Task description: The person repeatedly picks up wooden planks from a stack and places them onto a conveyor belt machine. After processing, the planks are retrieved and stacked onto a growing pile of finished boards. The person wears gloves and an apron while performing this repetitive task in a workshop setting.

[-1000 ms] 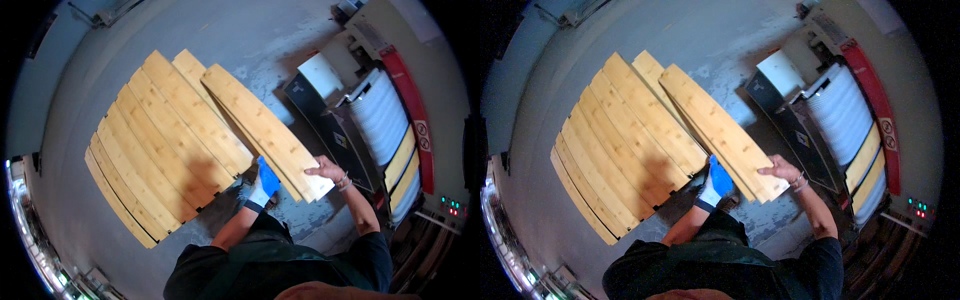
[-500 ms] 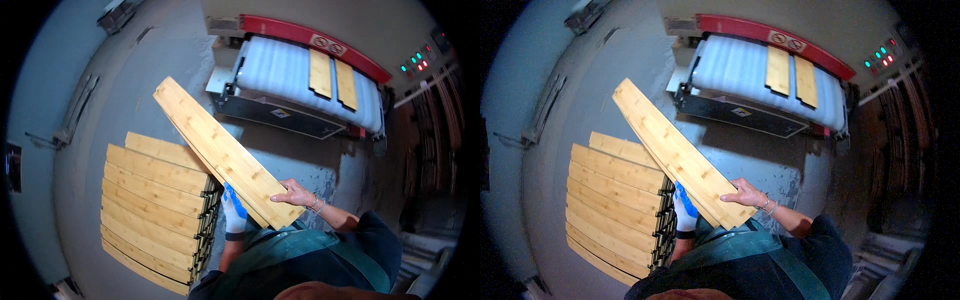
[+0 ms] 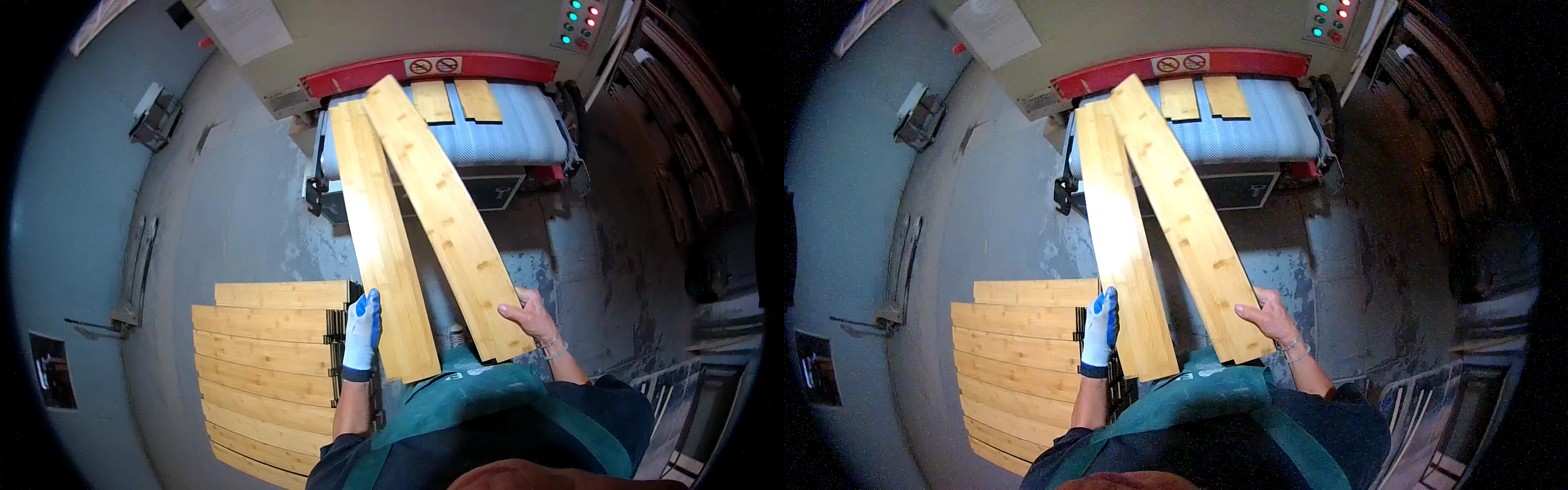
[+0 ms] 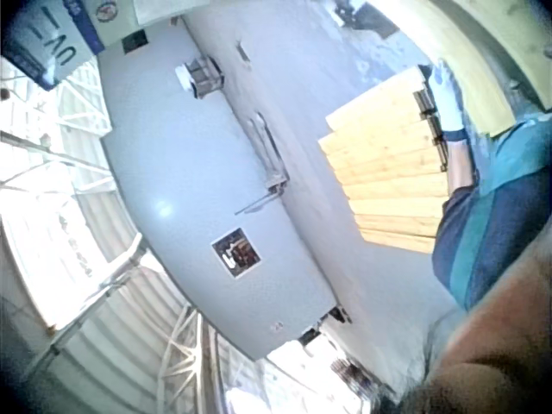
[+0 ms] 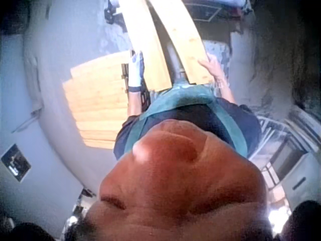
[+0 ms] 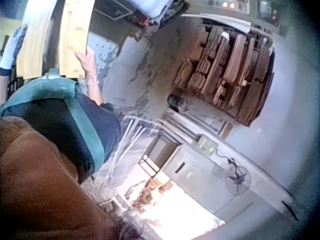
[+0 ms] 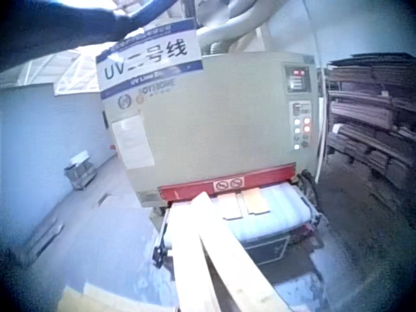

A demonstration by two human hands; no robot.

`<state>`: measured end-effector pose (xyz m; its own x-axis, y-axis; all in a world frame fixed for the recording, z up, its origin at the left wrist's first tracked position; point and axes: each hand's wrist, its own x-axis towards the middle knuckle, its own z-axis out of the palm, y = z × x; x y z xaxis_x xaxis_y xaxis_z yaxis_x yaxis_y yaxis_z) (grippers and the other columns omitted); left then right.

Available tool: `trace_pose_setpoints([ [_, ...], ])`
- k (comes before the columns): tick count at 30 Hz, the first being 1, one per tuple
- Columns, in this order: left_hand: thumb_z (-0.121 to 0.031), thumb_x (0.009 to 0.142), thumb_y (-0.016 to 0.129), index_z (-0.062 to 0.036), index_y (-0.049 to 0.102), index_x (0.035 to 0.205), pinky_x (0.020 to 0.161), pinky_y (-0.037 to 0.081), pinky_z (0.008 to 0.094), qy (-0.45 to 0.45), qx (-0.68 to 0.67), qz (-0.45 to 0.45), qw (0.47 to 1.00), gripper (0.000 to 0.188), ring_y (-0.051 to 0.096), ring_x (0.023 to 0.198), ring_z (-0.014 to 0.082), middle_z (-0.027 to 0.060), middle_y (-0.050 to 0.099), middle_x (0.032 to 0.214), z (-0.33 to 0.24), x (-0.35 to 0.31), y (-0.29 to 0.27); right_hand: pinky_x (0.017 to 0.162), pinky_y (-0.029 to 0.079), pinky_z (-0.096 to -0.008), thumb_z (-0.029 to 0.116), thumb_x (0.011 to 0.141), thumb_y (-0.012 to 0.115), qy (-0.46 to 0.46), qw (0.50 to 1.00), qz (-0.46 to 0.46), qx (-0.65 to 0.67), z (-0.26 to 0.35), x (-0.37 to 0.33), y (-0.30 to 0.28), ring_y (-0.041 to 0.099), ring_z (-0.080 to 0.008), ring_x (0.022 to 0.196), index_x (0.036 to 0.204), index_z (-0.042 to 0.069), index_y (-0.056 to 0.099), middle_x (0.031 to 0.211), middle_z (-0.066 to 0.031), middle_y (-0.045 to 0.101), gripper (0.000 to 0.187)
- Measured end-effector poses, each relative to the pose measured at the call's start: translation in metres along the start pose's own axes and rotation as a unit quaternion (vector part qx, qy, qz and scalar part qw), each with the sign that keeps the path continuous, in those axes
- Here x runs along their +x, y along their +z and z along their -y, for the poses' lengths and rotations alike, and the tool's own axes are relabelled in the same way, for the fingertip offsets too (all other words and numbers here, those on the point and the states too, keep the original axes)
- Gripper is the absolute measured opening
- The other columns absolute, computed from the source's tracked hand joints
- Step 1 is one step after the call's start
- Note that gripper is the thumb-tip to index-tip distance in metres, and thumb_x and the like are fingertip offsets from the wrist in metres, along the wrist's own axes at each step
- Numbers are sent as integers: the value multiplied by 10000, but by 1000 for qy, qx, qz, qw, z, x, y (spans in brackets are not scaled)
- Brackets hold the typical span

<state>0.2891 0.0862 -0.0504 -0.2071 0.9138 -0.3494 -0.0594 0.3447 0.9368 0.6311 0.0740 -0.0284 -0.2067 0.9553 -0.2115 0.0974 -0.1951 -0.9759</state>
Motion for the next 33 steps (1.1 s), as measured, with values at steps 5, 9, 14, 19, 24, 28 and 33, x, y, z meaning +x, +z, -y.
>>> trace_pose_setpoints([
  [5,-388,983,580,-196,491,719,395,193,207,-62,-23,58,996,338,269,455,-6,-125,328,584,15,6,5,778,515,-267,154,873,672,28,995,-49,85,-25,-24,-5,615,-101,858,1104,-80,652,970,-62,690,328],
  [9,-401,987,568,-196,468,705,409,193,206,-61,-14,90,994,363,267,472,-8,-126,323,598,12,8,10,787,517,-263,151,879,670,42,986,-59,149,-30,-31,0,625,-112,859,1132,-86,635,1002,-77,685,348],
  [14,-397,1008,524,-188,441,683,446,194,219,-9,67,75,995,396,260,506,-2,-124,315,614,20,18,8,803,519,-271,139,877,672,80,977,-58,191,-56,-30,3,643,-134,885,1166,-86,615,1030,-87,686,370],
  [19,-362,1030,478,-70,463,703,505,250,259,17,109,72,991,439,297,570,41,-84,322,632,12,32,11,830,513,-279,121,896,645,95,956,-69,270,-56,-23,24,641,-147,924,1194,-82,595,1055,-95,677,364],
  [24,-391,1020,490,-56,506,714,509,274,273,51,134,50,989,454,316,567,61,-69,336,621,34,59,4,810,515,-274,142,940,604,75,945,-78,307,-51,0,48,637,-137,919,1170,-57,608,1047,-76,674,305],
  [28,-420,1003,514,-92,563,726,509,262,259,-43,36,71,996,433,311,582,48,-80,350,636,35,81,-5,801,509,-269,199,968,570,89,951,-69,289,-60,24,59,638,-123,903,1148,-63,615,1040,-72,675,321],
  [33,-413,1003,518,-34,627,809,525,274,247,-46,50,85,994,440,304,614,50,-80,380,671,14,103,1,762,521,-253,241,973,563,77,956,-83,270,-55,49,55,659,-116,841,1109,-66,618,985,-73,689,341],
])
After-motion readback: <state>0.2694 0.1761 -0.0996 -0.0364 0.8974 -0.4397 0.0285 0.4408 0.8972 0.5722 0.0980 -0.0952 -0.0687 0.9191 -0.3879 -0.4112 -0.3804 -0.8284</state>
